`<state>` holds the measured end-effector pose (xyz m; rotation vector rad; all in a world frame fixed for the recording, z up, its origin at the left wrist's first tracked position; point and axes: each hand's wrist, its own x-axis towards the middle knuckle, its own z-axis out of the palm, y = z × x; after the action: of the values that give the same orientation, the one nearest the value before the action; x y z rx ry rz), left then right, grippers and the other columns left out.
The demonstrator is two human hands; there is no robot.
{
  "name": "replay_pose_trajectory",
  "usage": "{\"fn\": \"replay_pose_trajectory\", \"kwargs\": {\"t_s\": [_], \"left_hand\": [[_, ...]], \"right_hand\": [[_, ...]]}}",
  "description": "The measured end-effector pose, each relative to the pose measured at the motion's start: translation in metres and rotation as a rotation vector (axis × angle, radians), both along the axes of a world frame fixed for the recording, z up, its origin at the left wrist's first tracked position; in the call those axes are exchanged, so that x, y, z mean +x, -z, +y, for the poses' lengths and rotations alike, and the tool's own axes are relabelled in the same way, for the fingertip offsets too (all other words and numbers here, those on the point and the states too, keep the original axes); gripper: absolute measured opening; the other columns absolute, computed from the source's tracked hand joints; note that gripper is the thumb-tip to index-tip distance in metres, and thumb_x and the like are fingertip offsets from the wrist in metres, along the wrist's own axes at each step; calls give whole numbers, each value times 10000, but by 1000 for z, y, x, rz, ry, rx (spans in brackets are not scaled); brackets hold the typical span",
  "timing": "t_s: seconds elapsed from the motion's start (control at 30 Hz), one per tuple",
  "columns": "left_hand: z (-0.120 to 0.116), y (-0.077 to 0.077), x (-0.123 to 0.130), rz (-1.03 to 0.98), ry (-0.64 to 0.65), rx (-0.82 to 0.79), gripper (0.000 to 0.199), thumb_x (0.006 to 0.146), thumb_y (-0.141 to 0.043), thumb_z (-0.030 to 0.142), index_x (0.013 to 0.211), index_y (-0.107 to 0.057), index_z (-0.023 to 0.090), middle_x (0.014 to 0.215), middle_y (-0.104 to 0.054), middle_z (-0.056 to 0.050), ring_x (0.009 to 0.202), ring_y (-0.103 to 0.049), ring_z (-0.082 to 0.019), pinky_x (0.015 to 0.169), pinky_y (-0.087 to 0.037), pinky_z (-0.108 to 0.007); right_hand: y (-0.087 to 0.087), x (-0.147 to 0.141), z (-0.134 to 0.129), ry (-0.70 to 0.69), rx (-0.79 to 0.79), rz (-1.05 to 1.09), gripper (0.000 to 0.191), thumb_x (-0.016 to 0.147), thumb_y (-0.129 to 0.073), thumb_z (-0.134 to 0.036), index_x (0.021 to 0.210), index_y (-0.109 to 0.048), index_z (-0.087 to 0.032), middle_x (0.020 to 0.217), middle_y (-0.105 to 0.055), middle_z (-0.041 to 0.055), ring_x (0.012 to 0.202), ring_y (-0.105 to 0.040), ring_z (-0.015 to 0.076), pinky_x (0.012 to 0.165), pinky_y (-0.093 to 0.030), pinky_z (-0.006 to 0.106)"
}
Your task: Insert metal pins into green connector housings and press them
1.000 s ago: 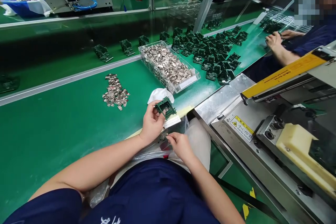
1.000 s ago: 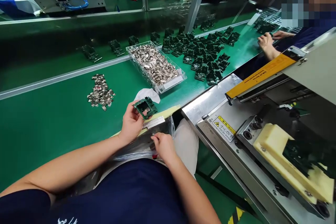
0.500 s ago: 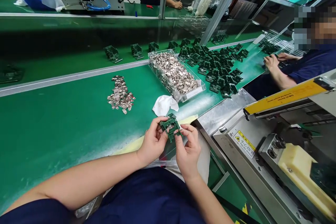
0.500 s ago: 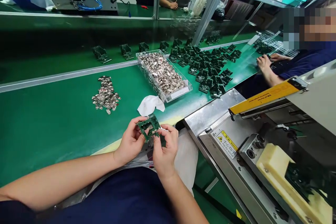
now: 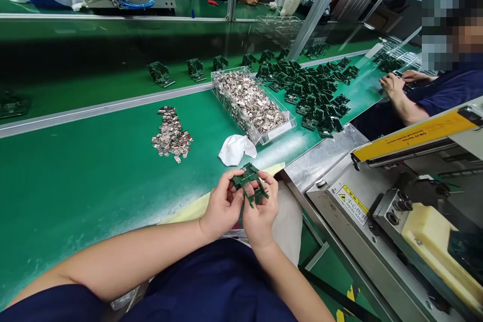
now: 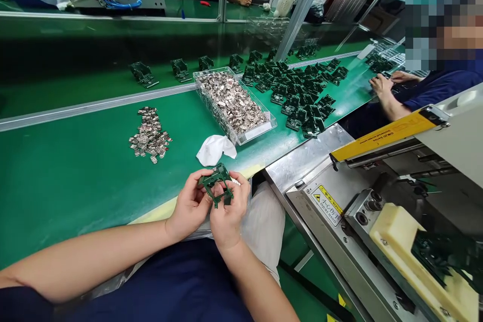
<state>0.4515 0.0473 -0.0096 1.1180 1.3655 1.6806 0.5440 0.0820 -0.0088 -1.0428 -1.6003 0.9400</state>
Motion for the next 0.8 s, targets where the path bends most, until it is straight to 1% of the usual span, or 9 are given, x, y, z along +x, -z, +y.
{"fn": "replay_pose_trajectory", "kwargs": {"t_s": [0.1,0.2,0.3,0.43,0.57,0.67,0.77,0.8], "left_hand": [[0,-3,1,-11,-19,15,332,889,-558,197,1206,-463,223,984,-652,-48,771,-641,-122,681,-535,-221],[1,-4,2,-20,-30,23,329,880,-571,194,1192,-469,218,990,-647,-48,780,-642,-118,684,-540,-216],[1,-4,2,-17,-52,8,335,868,-589,191,1184,-478,214,999,-638,-46,777,-632,-111,679,-535,-208],[-1,-1,3,-29,-54,-6,333,869,-589,191,1183,-485,224,981,-629,-34,775,-618,-105,689,-531,-203],[-2,-2,4,-23,-31,15,318,873,-582,186,1174,-489,233,986,-624,-28,772,-616,-96,688,-526,-191],[-1,-3,3,-15,-14,24,313,880,-575,207,1179,-483,226,1000,-626,-38,792,-619,-107,708,-527,-208],[-1,-3,0,21,-36,-25,320,885,-570,234,1193,-483,219,928,-614,-27,720,-584,-103,644,-500,-200],[-1,-4,0,37,-35,-46,323,887,-568,239,1198,-482,219,909,-608,-22,706,-573,-103,631,-490,-198]], "right_hand": [[0,-2,-1,40,31,13,91,933,-543,-278,910,-588,-201,1184,-479,110,1073,-550,240,921,-491,437],[-1,-3,0,64,104,-20,94,936,-534,-266,912,-589,-193,1146,-489,118,1050,-551,241,897,-500,442],[-2,-3,1,67,155,-50,100,935,-532,-272,918,-582,-187,1120,-495,117,1025,-556,239,871,-512,446],[-1,-1,2,64,96,-40,108,930,-551,-285,881,-565,-191,1160,-496,111,1068,-551,240,902,-502,453],[0,-1,2,81,68,19,119,921,-566,-279,836,-541,-200,1200,-501,105,1147,-519,247,950,-474,457],[0,1,1,56,36,108,74,904,-588,-263,879,-546,-207,1243,-495,102,1196,-489,248,980,-451,449],[-1,11,1,40,2,228,62,912,-564,-242,962,-542,-212,1266,-492,107,1157,-516,231,968,-453,425],[-3,18,1,21,-7,239,99,919,-553,-241,1014,-544,-215,1285,-486,113,1151,-521,230,951,-462,413]]}}
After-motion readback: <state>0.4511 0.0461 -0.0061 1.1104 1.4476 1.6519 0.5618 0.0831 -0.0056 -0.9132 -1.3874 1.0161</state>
